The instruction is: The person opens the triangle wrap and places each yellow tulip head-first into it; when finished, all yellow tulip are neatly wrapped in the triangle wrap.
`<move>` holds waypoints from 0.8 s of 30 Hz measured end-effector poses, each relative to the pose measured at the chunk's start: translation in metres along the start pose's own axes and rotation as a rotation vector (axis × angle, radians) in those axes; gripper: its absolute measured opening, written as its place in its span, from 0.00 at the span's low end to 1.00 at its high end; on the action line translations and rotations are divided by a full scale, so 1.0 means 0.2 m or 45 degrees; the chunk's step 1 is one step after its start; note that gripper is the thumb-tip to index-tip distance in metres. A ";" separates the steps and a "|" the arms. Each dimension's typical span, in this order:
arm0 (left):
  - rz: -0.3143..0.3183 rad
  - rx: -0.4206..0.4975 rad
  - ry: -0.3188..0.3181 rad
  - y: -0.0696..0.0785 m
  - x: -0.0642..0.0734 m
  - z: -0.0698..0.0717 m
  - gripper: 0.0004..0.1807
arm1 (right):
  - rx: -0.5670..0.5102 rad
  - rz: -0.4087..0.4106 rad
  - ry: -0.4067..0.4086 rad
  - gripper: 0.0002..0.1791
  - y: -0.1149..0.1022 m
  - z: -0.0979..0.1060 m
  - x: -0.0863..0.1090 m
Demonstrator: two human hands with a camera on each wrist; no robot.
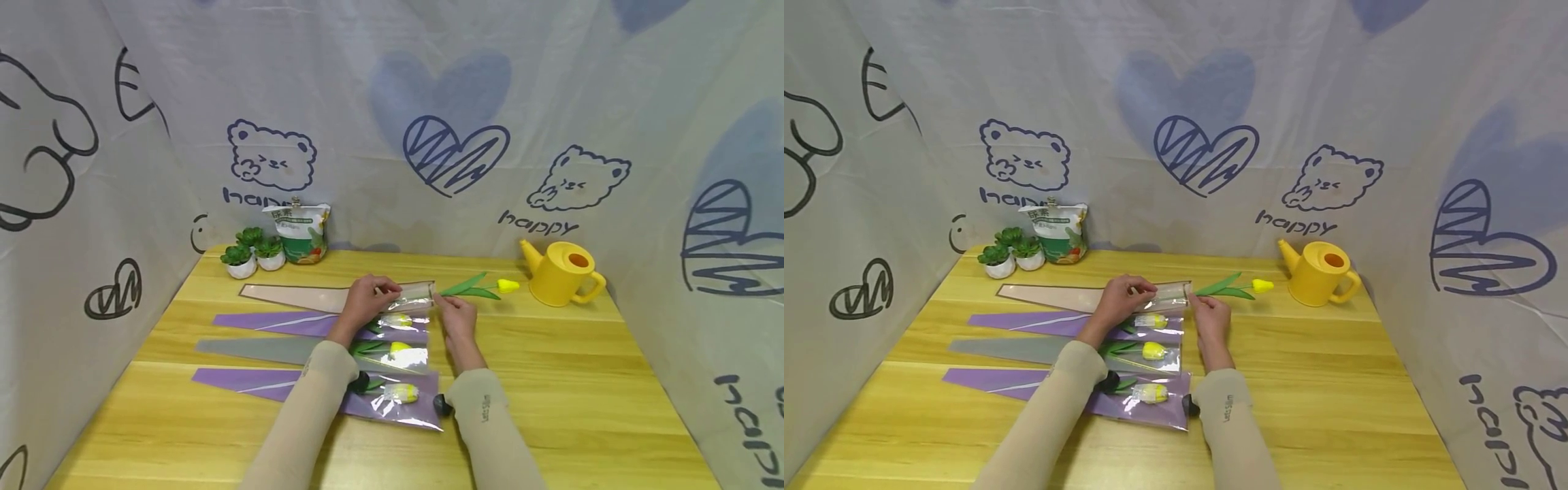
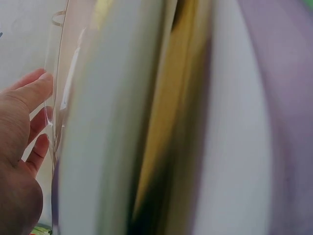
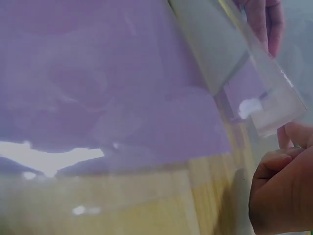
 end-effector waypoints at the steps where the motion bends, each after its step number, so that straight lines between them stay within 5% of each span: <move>1: -0.005 0.001 0.001 0.00 0.00 0.00 0.04 | -0.008 -0.020 -0.006 0.15 0.00 0.00 0.00; 24: -0.023 -0.052 -0.041 -0.04 0.01 -0.04 0.04 | -0.100 -0.256 0.059 0.12 0.02 0.02 0.04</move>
Point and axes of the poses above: each hand's wrist, its own x-axis away from the middle knuckle, its own z-axis out of the back of the hand, y = z × x, the point moved 3 cm from there along -x, towards the middle knuckle, and after that the axes turned 2 degrees about -y, right-handed, at the moved point
